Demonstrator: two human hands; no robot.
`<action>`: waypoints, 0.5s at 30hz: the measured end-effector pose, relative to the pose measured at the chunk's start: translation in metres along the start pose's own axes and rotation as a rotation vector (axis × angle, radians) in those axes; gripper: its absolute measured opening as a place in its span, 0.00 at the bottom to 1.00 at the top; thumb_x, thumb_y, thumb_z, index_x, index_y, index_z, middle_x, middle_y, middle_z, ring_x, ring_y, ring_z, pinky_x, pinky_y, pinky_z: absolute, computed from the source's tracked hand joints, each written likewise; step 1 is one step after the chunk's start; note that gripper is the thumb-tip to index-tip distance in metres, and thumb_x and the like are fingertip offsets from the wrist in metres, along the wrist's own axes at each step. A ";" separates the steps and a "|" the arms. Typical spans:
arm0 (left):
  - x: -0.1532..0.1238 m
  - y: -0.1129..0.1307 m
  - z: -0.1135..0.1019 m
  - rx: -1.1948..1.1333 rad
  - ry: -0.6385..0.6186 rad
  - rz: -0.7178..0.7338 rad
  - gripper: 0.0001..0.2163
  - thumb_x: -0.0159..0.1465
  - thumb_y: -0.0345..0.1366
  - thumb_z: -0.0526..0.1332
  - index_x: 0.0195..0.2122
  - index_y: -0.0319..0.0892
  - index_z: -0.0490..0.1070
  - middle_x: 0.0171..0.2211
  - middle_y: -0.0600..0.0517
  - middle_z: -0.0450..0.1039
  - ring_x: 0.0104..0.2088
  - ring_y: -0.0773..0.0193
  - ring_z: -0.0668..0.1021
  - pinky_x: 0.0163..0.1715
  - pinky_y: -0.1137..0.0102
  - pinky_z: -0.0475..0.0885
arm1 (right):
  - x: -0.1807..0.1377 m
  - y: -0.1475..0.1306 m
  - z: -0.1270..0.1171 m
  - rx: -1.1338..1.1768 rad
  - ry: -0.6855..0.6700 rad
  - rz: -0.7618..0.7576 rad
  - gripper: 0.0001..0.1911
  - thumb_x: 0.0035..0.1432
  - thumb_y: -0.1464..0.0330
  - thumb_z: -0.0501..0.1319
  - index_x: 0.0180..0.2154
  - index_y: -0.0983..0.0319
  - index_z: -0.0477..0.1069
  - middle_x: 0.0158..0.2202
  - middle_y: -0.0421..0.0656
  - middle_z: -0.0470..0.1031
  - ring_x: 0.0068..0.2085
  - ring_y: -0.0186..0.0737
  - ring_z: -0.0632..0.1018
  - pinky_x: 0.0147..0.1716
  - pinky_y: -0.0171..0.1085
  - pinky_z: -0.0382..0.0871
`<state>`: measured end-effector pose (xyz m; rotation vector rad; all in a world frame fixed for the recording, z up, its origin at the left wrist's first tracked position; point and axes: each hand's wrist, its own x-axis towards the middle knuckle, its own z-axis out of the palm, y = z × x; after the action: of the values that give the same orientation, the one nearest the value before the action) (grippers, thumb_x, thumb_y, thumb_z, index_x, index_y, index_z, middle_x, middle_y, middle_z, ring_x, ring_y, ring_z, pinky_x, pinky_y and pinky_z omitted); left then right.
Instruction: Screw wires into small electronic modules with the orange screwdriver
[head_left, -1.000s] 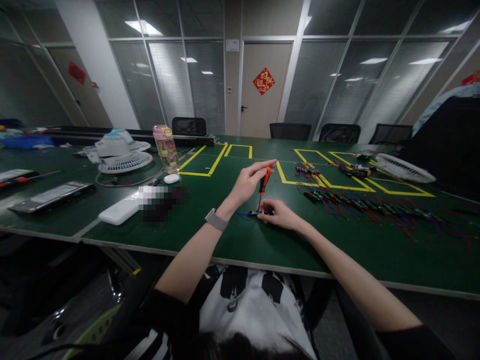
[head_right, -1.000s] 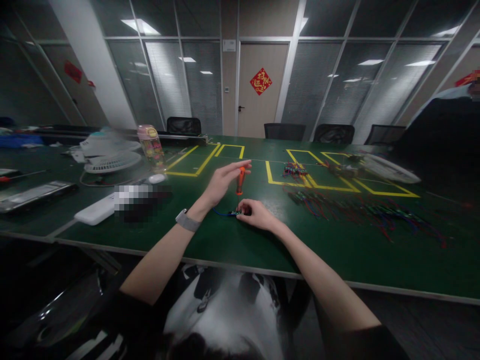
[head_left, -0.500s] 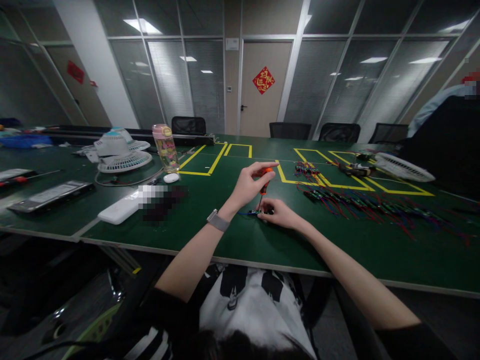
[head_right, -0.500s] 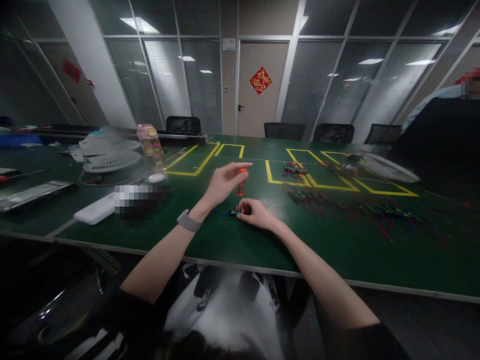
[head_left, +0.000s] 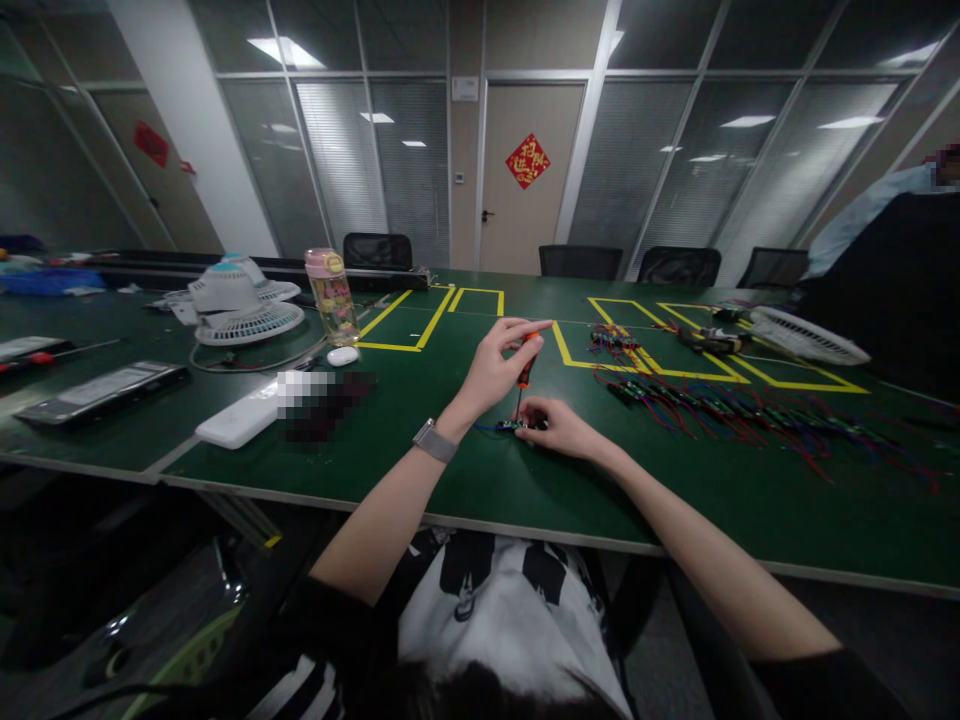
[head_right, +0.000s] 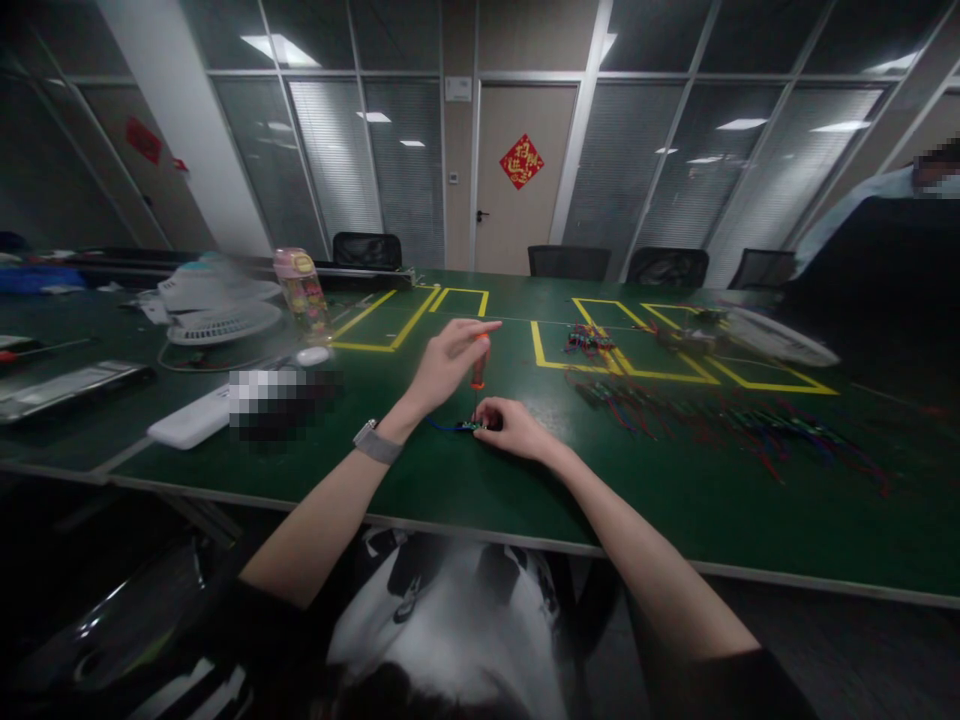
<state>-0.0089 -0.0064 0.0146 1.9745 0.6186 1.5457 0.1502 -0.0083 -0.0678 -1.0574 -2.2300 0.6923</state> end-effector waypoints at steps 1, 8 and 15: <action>0.000 0.000 0.000 -0.056 -0.029 -0.022 0.12 0.64 0.34 0.56 0.46 0.43 0.75 0.46 0.47 0.72 0.44 0.64 0.75 0.45 0.69 0.69 | 0.000 0.000 0.000 0.001 -0.002 -0.002 0.06 0.50 0.70 0.62 0.34 0.63 0.70 0.25 0.37 0.68 0.27 0.33 0.68 0.29 0.32 0.62; 0.000 -0.004 0.000 -0.032 0.006 -0.028 0.13 0.61 0.36 0.60 0.46 0.43 0.75 0.40 0.48 0.74 0.40 0.65 0.76 0.42 0.70 0.70 | -0.001 -0.002 -0.001 -0.006 -0.005 0.000 0.06 0.50 0.72 0.61 0.34 0.63 0.70 0.25 0.37 0.67 0.28 0.33 0.68 0.29 0.32 0.62; 0.001 -0.004 0.000 -0.146 -0.057 -0.078 0.14 0.64 0.34 0.55 0.49 0.42 0.73 0.39 0.48 0.75 0.38 0.65 0.77 0.41 0.69 0.71 | 0.000 -0.001 0.000 -0.002 -0.010 0.002 0.06 0.50 0.71 0.62 0.34 0.63 0.70 0.25 0.37 0.67 0.28 0.33 0.68 0.29 0.32 0.62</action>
<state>-0.0089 -0.0025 0.0129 1.8569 0.5370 1.4413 0.1502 -0.0087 -0.0672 -1.0599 -2.2386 0.6980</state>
